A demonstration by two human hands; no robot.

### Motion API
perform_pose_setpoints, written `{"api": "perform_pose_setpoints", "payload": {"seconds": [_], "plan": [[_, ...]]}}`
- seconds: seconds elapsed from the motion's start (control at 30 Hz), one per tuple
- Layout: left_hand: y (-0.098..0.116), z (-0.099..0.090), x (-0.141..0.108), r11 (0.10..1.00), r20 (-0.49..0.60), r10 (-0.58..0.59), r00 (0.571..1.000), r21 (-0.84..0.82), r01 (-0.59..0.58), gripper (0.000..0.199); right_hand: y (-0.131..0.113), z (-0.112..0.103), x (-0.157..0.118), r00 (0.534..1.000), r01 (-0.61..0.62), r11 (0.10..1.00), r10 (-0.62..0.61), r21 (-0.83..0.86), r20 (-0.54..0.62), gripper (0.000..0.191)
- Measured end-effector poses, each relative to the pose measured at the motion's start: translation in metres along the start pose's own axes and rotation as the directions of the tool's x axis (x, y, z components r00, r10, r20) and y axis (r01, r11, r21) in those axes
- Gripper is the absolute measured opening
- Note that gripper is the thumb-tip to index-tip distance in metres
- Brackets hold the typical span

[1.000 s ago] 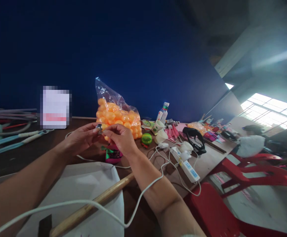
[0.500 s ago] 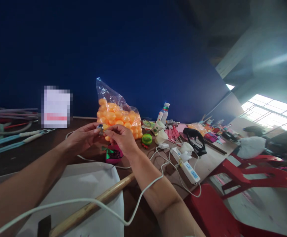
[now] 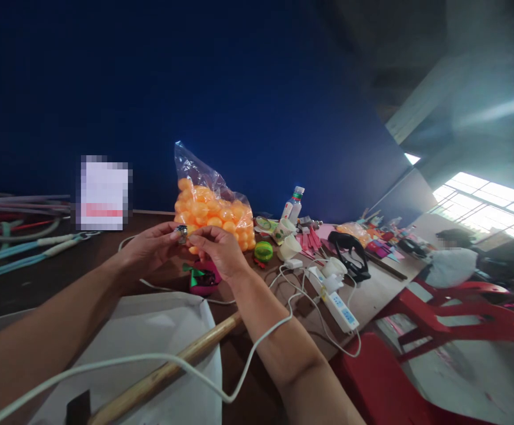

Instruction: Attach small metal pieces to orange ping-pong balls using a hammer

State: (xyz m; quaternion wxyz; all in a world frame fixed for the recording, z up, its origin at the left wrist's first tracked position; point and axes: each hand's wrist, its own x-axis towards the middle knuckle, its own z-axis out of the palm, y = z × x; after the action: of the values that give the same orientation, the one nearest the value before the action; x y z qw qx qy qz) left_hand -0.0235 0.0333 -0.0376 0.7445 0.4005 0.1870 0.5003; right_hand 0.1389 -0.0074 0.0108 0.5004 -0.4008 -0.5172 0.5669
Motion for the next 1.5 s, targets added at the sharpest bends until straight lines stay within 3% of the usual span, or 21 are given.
{"api": "perform_pose_setpoints", "payload": {"seconds": [1.5], "plan": [[-0.0032, -0.0042, 0.0013, 0.999, 0.028, -0.037, 0.999, -0.012, 0.038, 0.028, 0.0021, -0.0021, 0.0020, 0.999, -0.046, 0.999, 0.046, -0.003, 0.015, 0.031]]}}
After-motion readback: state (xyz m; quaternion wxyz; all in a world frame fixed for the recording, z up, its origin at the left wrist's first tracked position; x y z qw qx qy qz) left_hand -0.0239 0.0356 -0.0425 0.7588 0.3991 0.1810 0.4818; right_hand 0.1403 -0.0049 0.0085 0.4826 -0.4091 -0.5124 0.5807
